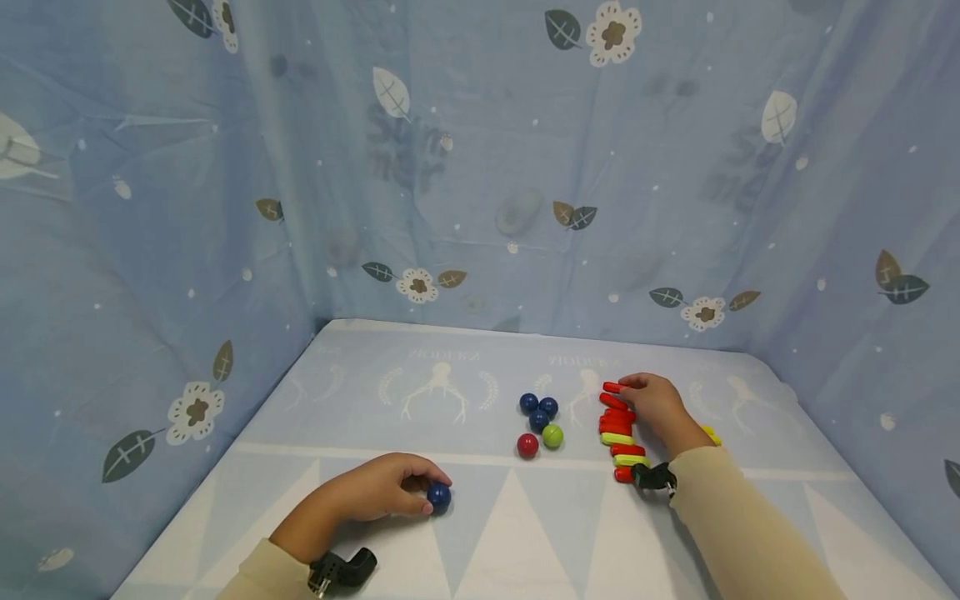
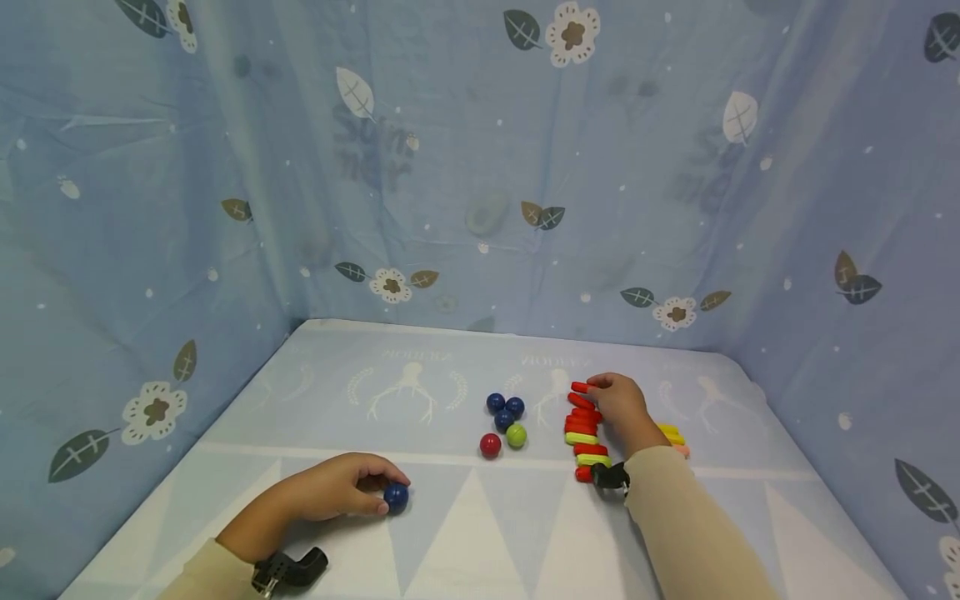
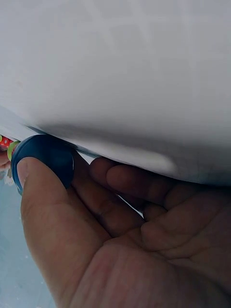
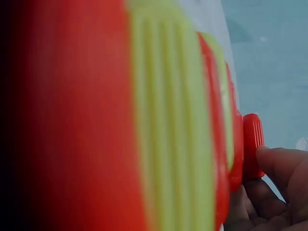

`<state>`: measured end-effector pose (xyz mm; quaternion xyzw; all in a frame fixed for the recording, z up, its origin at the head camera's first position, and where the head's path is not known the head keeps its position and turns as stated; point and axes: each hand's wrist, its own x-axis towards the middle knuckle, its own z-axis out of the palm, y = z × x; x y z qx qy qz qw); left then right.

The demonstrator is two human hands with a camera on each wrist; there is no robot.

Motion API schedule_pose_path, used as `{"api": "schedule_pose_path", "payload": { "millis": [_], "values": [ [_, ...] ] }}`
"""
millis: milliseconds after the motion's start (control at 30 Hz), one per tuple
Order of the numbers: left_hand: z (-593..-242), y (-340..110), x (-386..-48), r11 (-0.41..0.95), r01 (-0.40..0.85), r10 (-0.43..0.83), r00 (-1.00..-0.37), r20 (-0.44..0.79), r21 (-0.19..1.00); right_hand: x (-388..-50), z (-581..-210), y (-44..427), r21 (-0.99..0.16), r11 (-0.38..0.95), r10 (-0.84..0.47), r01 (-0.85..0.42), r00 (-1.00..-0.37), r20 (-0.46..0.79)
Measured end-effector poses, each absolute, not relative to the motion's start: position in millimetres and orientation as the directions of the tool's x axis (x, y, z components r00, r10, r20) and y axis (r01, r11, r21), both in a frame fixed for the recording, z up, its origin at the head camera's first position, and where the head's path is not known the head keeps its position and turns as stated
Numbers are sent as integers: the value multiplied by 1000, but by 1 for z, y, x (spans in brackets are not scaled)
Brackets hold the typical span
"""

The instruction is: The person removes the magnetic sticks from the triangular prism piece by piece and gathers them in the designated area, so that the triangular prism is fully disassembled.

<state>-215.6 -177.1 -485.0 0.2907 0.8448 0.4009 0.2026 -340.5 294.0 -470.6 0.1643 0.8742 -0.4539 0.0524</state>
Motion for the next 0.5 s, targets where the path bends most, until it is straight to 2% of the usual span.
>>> {"api": "schedule_pose_path", "payload": {
  "millis": [500],
  "values": [
    [-484, -176, -215, 515, 317, 646, -754, -118, 796, -333, -472, 289, -766, 551, 205, 331, -944, -260]
  ]
}}
